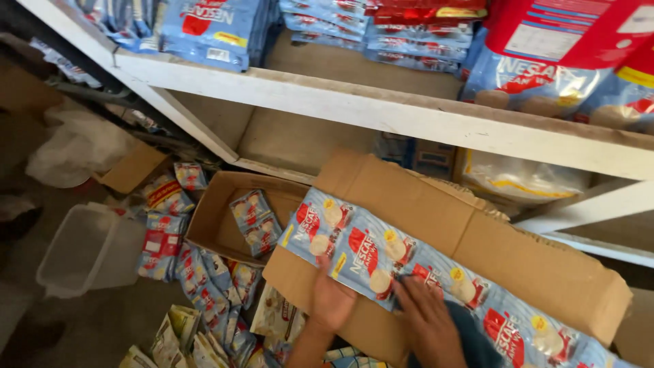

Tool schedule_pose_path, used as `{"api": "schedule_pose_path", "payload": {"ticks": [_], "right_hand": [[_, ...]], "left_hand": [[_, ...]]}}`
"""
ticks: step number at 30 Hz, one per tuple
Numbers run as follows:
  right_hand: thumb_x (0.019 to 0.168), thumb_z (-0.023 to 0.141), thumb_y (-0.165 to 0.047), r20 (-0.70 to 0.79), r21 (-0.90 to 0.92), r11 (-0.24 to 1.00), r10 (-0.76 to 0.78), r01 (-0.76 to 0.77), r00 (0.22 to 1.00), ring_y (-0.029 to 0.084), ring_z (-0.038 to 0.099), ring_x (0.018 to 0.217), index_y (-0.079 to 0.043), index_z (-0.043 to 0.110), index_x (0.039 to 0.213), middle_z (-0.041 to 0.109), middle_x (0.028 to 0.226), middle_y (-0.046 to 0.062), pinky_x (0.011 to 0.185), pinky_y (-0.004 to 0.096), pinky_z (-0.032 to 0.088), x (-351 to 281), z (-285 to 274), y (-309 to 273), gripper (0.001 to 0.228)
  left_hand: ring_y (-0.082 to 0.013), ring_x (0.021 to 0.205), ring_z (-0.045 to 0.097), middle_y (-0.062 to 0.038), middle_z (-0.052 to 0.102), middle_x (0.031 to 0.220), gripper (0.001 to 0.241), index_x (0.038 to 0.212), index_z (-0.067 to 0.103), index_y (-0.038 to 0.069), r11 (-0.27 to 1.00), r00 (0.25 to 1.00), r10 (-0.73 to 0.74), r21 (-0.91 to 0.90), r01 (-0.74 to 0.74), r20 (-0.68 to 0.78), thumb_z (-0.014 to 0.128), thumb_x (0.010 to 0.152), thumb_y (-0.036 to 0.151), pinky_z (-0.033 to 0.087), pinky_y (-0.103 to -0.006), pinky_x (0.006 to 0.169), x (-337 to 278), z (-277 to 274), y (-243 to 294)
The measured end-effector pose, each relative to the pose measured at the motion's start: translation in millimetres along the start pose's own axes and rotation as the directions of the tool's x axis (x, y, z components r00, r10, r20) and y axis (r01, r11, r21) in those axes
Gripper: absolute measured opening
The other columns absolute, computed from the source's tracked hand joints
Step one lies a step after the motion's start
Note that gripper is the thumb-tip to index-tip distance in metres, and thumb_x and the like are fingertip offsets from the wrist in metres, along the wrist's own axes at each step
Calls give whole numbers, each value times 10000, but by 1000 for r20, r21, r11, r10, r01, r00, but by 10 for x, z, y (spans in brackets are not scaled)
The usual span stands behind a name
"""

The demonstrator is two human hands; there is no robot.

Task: The person wipes dust off strips of Nescafe coffee sachets using a blue cloth.

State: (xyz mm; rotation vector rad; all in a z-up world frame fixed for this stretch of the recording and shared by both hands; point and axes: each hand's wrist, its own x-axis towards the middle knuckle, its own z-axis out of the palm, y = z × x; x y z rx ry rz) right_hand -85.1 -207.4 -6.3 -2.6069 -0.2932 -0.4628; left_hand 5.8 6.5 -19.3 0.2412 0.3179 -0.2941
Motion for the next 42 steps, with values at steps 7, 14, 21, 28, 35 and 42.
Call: {"api": "schedule_pose_path", "payload": {"ticks": [7, 14, 21, 28, 35, 42], "right_hand": [[923, 657, -193, 52, 274, 960, -74, 57, 996, 314, 494, 1395, -104, 569, 1422, 568, 1459, 125, 1180, 487, 342, 965, 157, -517, 514], [921, 651, -242, 52, 134, 980, -154, 146, 987, 254, 506, 1390, -120, 586, 1399, 587, 1447, 90, 1158, 504, 315, 1237, 281, -268, 498], [916, 625, -234, -40, -63, 998, 12, -15, 999, 323, 474, 1403, -73, 563, 1410, 550, 1479, 144, 1180, 519, 288, 1005, 201, -229, 523], [963, 614, -221, 3, 195, 976, -97, 95, 995, 306, 424, 1467, -79, 557, 1432, 543, 1511, 131, 1215, 498, 281, 1034, 302, -555, 493], [862, 640, -217, 57, -162, 987, 31, -21, 998, 274, 408, 1464, -107, 547, 1420, 526, 1518, 91, 1216, 508, 223, 1139, 110, -185, 576], [923, 616, -197, 8, -114, 993, 34, -33, 999, 310, 436, 1452, -73, 515, 1453, 526, 1511, 141, 1202, 525, 297, 438, -12, -100, 554]], "left_hand": [[-177, 1247, 623, -58, 641, 1414, 535, 1473, 500, 91, 994, 997, -71, 85, 68, 25, 487, 1061, 431, 511, -346, 1043, -17, -143, -109], [-188, 1222, 626, -59, 618, 1419, 536, 1521, 467, 92, 999, 989, -40, 10, 39, 143, 486, 1104, 429, 519, -382, 1043, -64, -11, -78], [-206, 1225, 637, -67, 637, 1393, 575, 1456, 492, 95, 995, 999, -18, 97, 22, -39, 490, 1010, 457, 507, -415, 1067, -27, -4, -99], [-206, 1229, 631, -77, 636, 1402, 566, 1462, 503, 80, 984, 995, -86, 150, 94, -55, 496, 1029, 444, 499, -382, 1038, -15, -107, -119], [-232, 1265, 615, -103, 624, 1410, 563, 1457, 479, 44, 990, 1000, -15, 142, 12, 19, 516, 1025, 403, 476, -432, 1109, -79, 82, -78], [-222, 1291, 597, -97, 613, 1432, 550, 1473, 459, 43, 995, 1000, -29, 98, 29, 5, 527, 1031, 362, 470, -426, 1120, -57, 77, -104]]}}
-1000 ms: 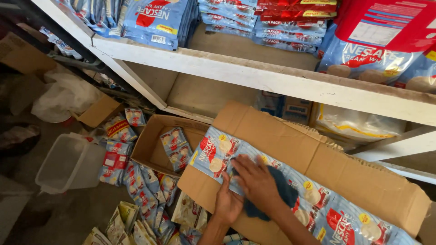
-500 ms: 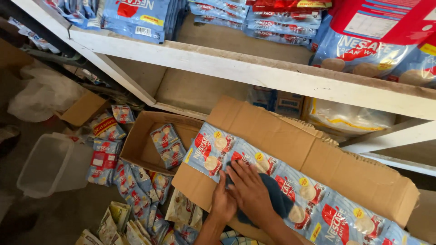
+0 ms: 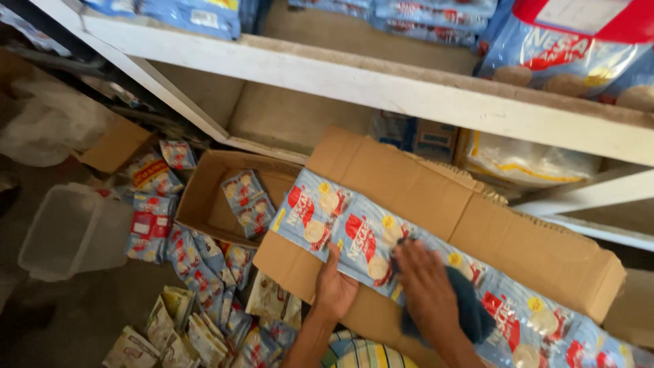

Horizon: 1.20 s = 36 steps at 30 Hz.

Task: The person wipes dust off strips of Nescafe coffee sachets using a blue cloth.

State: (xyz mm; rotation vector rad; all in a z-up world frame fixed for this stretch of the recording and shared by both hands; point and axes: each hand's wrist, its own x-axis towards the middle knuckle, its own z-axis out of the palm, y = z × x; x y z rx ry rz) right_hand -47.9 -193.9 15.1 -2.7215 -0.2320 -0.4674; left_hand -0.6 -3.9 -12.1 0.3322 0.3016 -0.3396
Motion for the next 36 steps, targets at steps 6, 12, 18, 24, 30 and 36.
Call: {"api": "schedule_pose_path", "payload": {"ticks": [6, 12, 18, 24, 30, 36], "right_hand": [[923, 611, -164, 64, 158, 981, -124, 112, 990, 293, 483, 1416, -70, 528, 1441, 548, 1482, 146, 1179, 477, 349, -109, -11, -161, 533], [929, 611, -163, 40, 102, 995, 2, -6, 999, 299, 476, 1428, -49, 539, 1418, 537, 1501, 149, 1196, 494, 328, -25, -236, 102, 507], [916, 611, -159, -6, -27, 996, 85, -85, 996, 316, 433, 1453, -43, 544, 1398, 520, 1501, 159, 1207, 527, 295, -209, -107, 130, 499], [915, 616, -120, 234, 130, 988, -112, 83, 966, 332, 449, 1432, -36, 538, 1419, 531, 1480, 191, 1219, 477, 311, 96, 142, -234, 517], [865, 622, -133, 27, 39, 988, -151, 150, 988, 368, 500, 1386, 6, 559, 1375, 569, 1435, 204, 1163, 531, 339, 854, 184, -17, 532], [931, 619, -134, -24, 126, 986, -111, 113, 994, 354, 501, 1394, -23, 558, 1404, 581, 1438, 196, 1194, 519, 345, 649, 192, -284, 490]], "left_hand": [[-218, 1301, 583, -81, 595, 1433, 491, 1477, 447, 56, 991, 998, 56, 123, -60, 35, 578, 1029, 207, 473, -435, 1124, 18, 3, 11], [-239, 1264, 609, -108, 585, 1428, 490, 1470, 458, 32, 972, 994, 71, 231, -50, -80, 590, 1028, 197, 508, -458, 1098, 157, -166, 399], [-288, 1293, 587, -134, 596, 1437, 560, 1460, 482, 9, 990, 992, 123, 61, -125, 40, 536, 1033, 367, 470, -498, 1112, 127, -79, 337], [-264, 1327, 536, -100, 575, 1446, 522, 1503, 456, 45, 996, 999, -31, 82, 33, -27, 538, 1094, 359, 404, -454, 1149, -9, -260, -203], [-228, 1327, 564, -76, 593, 1467, 551, 1486, 473, 54, 997, 999, 8, 74, -12, 51, 532, 1032, 361, 425, -415, 1159, -63, 154, -142], [-229, 1339, 539, -74, 559, 1484, 531, 1497, 489, 73, 1000, 997, 4, 11, -5, 76, 502, 1080, 401, 412, -418, 1171, -6, -141, -134]]}}
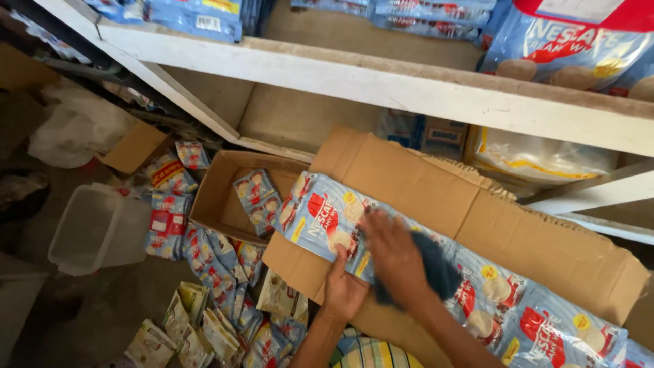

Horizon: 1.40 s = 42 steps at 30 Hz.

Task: The person wipes dust off strips of Nescafe coffee sachets using a blue cloth.

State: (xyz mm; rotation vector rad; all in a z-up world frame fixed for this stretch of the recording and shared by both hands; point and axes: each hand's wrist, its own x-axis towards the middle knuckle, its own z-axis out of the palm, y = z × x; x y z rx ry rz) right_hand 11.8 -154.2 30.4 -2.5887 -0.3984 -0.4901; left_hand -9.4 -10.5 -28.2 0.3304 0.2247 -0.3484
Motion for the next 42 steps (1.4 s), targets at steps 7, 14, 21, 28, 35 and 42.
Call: {"api": "schedule_pose_path", "payload": {"ticks": [7, 14, 21, 28, 35, 42], "right_hand": [[902, 618, -123, 35, 118, 980, -168, 163, 985, 351, 500, 1422, -13, 516, 1430, 558, 1480, 188, 1196, 521, 344, -256, 145, -97, 549], [947, 629, -164, -30, -26, 997, 73, -73, 997, 368, 517, 1379, -9, 555, 1420, 570, 1454, 199, 1190, 525, 341, 272, 36, 211, 504], [951, 626, -161, -43, 142, 989, -25, 30, 999, 333, 524, 1409, -19, 587, 1396, 573, 1477, 178, 1204, 505, 344, -88, 51, -283, 469], [938, 614, -178, -24, -67, 988, 138, -139, 990, 340, 501, 1391, -30, 585, 1414, 558, 1475, 168, 1190, 518, 335, -227, -55, 317, 499], [977, 609, -172, -110, -66, 960, 265, -273, 958, 388, 463, 1423, -31, 526, 1451, 531, 1499, 217, 1197, 513, 332, -327, -177, 195, 502], [948, 621, -149, -39, 132, 983, 134, -128, 990, 352, 453, 1447, -21, 530, 1432, 521, 1517, 191, 1208, 520, 310, -484, -38, -205, 509]], "left_hand": [[-261, 1411, 493, -103, 517, 1526, 615, 1505, 452, 89, 995, 994, -82, -59, 86, 67, 419, 1085, 536, 374, -443, 1202, -17, -26, -6], [-235, 1401, 508, -79, 521, 1547, 634, 1547, 413, 67, 1000, 1000, -6, -25, 6, 20, 453, 1050, 458, 375, -409, 1201, -14, 305, 25], [-251, 1327, 548, -110, 580, 1459, 634, 1507, 463, 91, 996, 983, -91, -13, 90, -158, 464, 1025, 504, 423, -420, 1119, -23, -111, -6], [-207, 1318, 569, -52, 615, 1415, 445, 1448, 510, 78, 997, 1000, 2, 71, -2, 3, 606, 1037, 220, 441, -412, 1158, -27, 153, 14], [-182, 1293, 602, -40, 627, 1405, 457, 1447, 510, 99, 999, 998, -11, 46, 14, -58, 599, 1018, 227, 475, -402, 1135, -67, 114, -108], [-222, 1293, 601, -81, 601, 1446, 567, 1470, 494, 56, 986, 978, -162, 4, 164, -134, 515, 1031, 413, 488, -398, 1075, -19, -30, -53]]}}
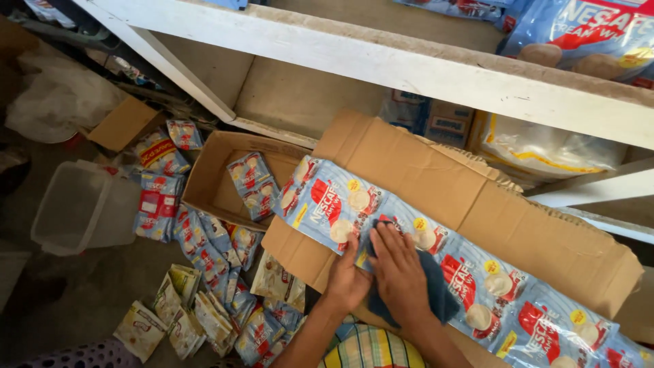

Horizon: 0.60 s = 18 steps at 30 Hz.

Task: The person wipes dust off strips of Nescafe coffee sachets using a blue cloth.

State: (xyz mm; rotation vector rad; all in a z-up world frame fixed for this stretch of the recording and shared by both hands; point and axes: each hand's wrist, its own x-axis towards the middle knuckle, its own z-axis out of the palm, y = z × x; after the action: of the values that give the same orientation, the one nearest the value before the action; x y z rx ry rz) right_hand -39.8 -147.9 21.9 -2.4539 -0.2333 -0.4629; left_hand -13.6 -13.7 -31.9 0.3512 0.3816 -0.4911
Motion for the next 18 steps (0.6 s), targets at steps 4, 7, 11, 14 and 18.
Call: {"api": "schedule_pose_path", "payload": {"ticks": [4, 7, 11, 14, 18], "right_hand": [[907, 625, -158, 85, -40, 997, -67, 71, 994, 311, 479, 1440, -53, 547, 1428, 545, 1506, 164, 1215, 520, 321, -108, -185, 228, 538], [907, 627, -183, 128, -133, 989, -41, 58, 991, 318, 480, 1422, -47, 548, 1414, 545, 1490, 173, 1199, 530, 321, -212, -411, 407, 531], [929, 624, -180, 105, -232, 971, 84, -58, 991, 313, 491, 1431, -74, 555, 1425, 554, 1501, 157, 1200, 511, 334, -311, -585, 510, 512], [899, 632, -178, 115, -224, 975, 18, 8, 993, 348, 484, 1430, -63, 556, 1396, 543, 1486, 186, 1209, 520, 322, -412, -391, 473, 516], [917, 595, -110, 147, -42, 998, -45, 52, 988, 312, 513, 1416, -53, 557, 1409, 565, 1477, 147, 1213, 471, 366, -323, -138, 157, 497]], "left_hand": [[-230, 1336, 562, -90, 564, 1482, 538, 1507, 441, 67, 987, 984, 131, 75, -141, 118, 490, 1072, 379, 456, -442, 1135, 150, -142, 324], [-259, 1352, 556, -109, 569, 1487, 575, 1508, 429, 40, 981, 983, 175, 68, -179, 63, 481, 1060, 398, 440, -464, 1169, 198, -72, 765], [-303, 1326, 560, -157, 568, 1459, 604, 1499, 426, 29, 971, 955, 236, -9, -239, 180, 492, 1062, 441, 440, -508, 1153, -23, 456, 990], [-266, 1337, 562, -96, 572, 1470, 564, 1487, 448, 58, 980, 979, 118, -177, -88, 167, 515, 1038, 393, 435, -481, 1164, 37, 217, 550], [-244, 1322, 568, -87, 582, 1448, 523, 1473, 473, 80, 987, 989, 145, 68, -146, 17, 564, 1031, 343, 430, -457, 1141, 51, -196, -25]]}}
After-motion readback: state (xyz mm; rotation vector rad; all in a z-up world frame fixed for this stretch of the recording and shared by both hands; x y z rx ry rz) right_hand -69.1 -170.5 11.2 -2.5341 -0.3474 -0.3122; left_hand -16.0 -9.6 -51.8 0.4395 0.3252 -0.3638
